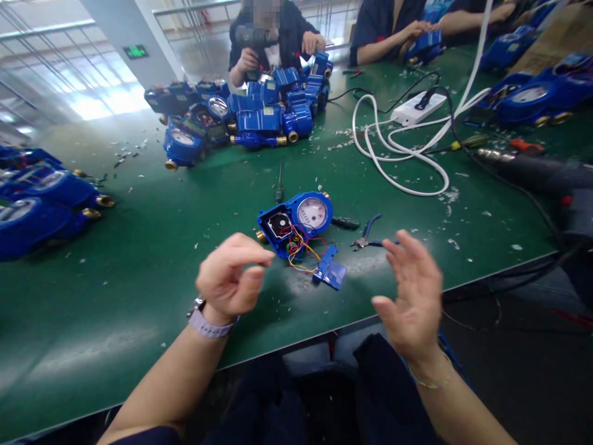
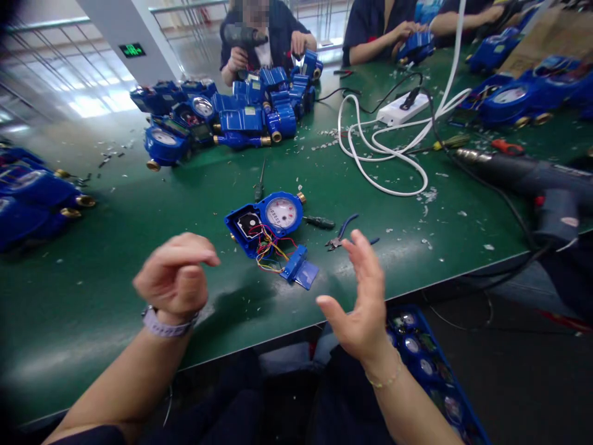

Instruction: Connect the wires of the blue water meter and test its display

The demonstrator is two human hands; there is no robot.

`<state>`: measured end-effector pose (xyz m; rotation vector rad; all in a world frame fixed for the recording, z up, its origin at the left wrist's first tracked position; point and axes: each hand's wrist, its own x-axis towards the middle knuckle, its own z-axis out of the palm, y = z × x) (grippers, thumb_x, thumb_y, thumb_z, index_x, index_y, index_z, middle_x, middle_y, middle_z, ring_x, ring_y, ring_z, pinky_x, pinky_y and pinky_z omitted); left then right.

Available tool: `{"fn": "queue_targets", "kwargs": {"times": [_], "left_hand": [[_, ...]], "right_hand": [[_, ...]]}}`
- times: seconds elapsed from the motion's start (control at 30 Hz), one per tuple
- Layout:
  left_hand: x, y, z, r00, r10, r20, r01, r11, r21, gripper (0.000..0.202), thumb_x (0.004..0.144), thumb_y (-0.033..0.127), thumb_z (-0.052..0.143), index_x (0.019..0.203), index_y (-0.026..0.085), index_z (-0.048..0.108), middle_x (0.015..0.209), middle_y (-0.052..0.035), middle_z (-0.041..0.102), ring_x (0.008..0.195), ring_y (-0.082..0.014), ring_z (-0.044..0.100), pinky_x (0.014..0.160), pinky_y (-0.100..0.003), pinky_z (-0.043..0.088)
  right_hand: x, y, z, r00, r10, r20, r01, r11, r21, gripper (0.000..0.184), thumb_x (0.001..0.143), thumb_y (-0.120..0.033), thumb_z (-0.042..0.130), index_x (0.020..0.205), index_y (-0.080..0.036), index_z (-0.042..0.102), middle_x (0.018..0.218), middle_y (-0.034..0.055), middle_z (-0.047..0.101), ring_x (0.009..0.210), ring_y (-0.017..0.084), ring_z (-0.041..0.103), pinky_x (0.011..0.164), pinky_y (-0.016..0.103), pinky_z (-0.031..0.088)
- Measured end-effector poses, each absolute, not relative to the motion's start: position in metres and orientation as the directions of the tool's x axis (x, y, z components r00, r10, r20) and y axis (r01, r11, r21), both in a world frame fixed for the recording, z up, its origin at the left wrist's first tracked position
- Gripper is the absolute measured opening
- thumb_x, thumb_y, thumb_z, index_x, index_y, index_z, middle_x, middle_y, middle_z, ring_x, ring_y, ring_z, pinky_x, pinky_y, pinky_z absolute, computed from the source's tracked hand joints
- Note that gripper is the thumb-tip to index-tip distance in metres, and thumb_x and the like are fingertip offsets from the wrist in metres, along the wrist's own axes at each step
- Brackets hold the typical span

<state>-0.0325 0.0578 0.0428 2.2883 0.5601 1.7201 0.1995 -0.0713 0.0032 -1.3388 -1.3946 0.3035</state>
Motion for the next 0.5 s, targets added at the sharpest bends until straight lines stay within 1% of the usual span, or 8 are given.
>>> {"fn": "queue_targets", "kwargs": {"times": [0.07, 0.1, 0.17, 0.23, 0.3, 0.4, 0.47, 0.5], "left_hand": [[-0.027, 0.055, 0.028, 0.549, 0.363, 0.753, 0.145, -0.928, 0.342, 0.015, 0.092, 0.025, 0.056, 0.082, 0.018, 0.065, 0.063, 0.0003, 0.066, 0.053, -0.0109, 0.058, 0.053, -0.024, 0.044], [-0.024, 0.052, 0.021, 0.656, 0.384, 0.65, 0.191, -0.918, 0.349, 0.016, 0.091, 0.024, 0.058, 0.078, 0.017, 0.066, 0.063, -0.0002, 0.068, 0.053, -0.0112, 0.059, 0.053, -0.024, 0.043], [-0.019, 0.046, 0.01, 0.749, 0.501, 0.434, 0.325, -0.849, 0.417, 0.02, 0.09, 0.031, 0.06, 0.078, 0.017, 0.069, 0.067, -0.0015, 0.071, 0.057, -0.0131, 0.064, 0.055, -0.024, 0.043], [-0.014, 0.041, 0.003, 0.746, 0.623, 0.236, 0.453, -0.734, 0.505, 0.02, 0.089, 0.036, 0.062, 0.086, 0.019, 0.073, 0.07, -0.0017, 0.073, 0.061, -0.0144, 0.065, 0.057, -0.024, 0.043], [-0.009, 0.037, -0.001, 0.691, 0.711, 0.131, 0.507, -0.606, 0.613, 0.021, 0.087, 0.037, 0.065, 0.095, 0.019, 0.074, 0.075, -0.0017, 0.073, 0.059, -0.013, 0.062, 0.057, -0.023, 0.042], [-0.001, 0.033, -0.007, 0.593, 0.802, 0.069, 0.449, -0.4, 0.799, 0.027, 0.083, 0.035, 0.068, 0.103, 0.018, 0.072, 0.079, -0.0019, 0.072, 0.053, -0.0097, 0.053, 0.054, -0.022, 0.039], [0.003, 0.032, -0.011, 0.545, 0.839, 0.005, 0.378, -0.251, 0.891, 0.027, 0.081, 0.036, 0.07, 0.1, 0.017, 0.072, 0.073, -0.001, 0.069, 0.051, -0.0092, 0.048, 0.052, -0.021, 0.037], [0.005, 0.031, -0.013, 0.526, 0.849, -0.039, 0.34, -0.169, 0.925, 0.026, 0.08, 0.037, 0.07, 0.094, 0.016, 0.073, 0.069, -0.0007, 0.067, 0.051, -0.0092, 0.047, 0.051, -0.021, 0.036]], "right_hand": [[0.195, -0.06, -0.01, 0.191, 0.876, 0.444, 0.553, 0.278, -0.785, 0.083, 0.089, -0.05, 0.066, 0.154, -0.026, 0.021, 0.153, 0.0141, 0.031, 0.136, 0.032, 0.039, 0.113, 0.056, 0.034], [0.192, -0.055, -0.019, 0.158, 0.906, 0.393, 0.572, 0.241, -0.784, 0.085, 0.087, -0.049, 0.068, 0.154, -0.026, 0.021, 0.152, 0.0144, 0.033, 0.136, 0.032, 0.039, 0.113, 0.057, 0.033], [0.186, -0.047, -0.033, 0.13, 0.936, 0.327, 0.606, 0.186, -0.773, 0.089, 0.086, -0.049, 0.07, 0.154, -0.025, 0.018, 0.152, 0.0155, 0.034, 0.137, 0.033, 0.038, 0.112, 0.058, 0.034], [0.182, -0.04, -0.043, 0.117, 0.939, 0.323, 0.632, 0.18, -0.754, 0.09, 0.086, -0.05, 0.068, 0.155, -0.026, 0.015, 0.151, 0.0155, 0.036, 0.136, 0.033, 0.039, 0.111, 0.058, 0.036], [0.179, -0.036, -0.046, 0.097, 0.931, 0.353, 0.67, 0.201, -0.715, 0.088, 0.088, -0.05, 0.066, 0.155, -0.026, 0.014, 0.147, 0.0156, 0.041, 0.133, 0.033, 0.043, 0.109, 0.059, 0.038], [0.176, -0.035, -0.044, 0.075, 0.905, 0.418, 0.734, 0.233, -0.637, 0.079, 0.092, -0.048, 0.061, 0.154, -0.025, 0.019, 0.139, 0.0166, 0.049, 0.124, 0.034, 0.051, 0.104, 0.06, 0.042], [0.174, -0.037, -0.042, 0.072, 0.886, 0.458, 0.755, 0.252, -0.606, 0.073, 0.093, -0.045, 0.06, 0.152, -0.023, 0.024, 0.135, 0.0169, 0.051, 0.121, 0.034, 0.053, 0.101, 0.058, 0.045], [0.174, -0.038, -0.041, 0.073, 0.877, 0.476, 0.759, 0.26, -0.597, 0.071, 0.092, -0.044, 0.062, 0.15, -0.022, 0.027, 0.134, 0.017, 0.051, 0.121, 0.033, 0.052, 0.1, 0.057, 0.046]]}}
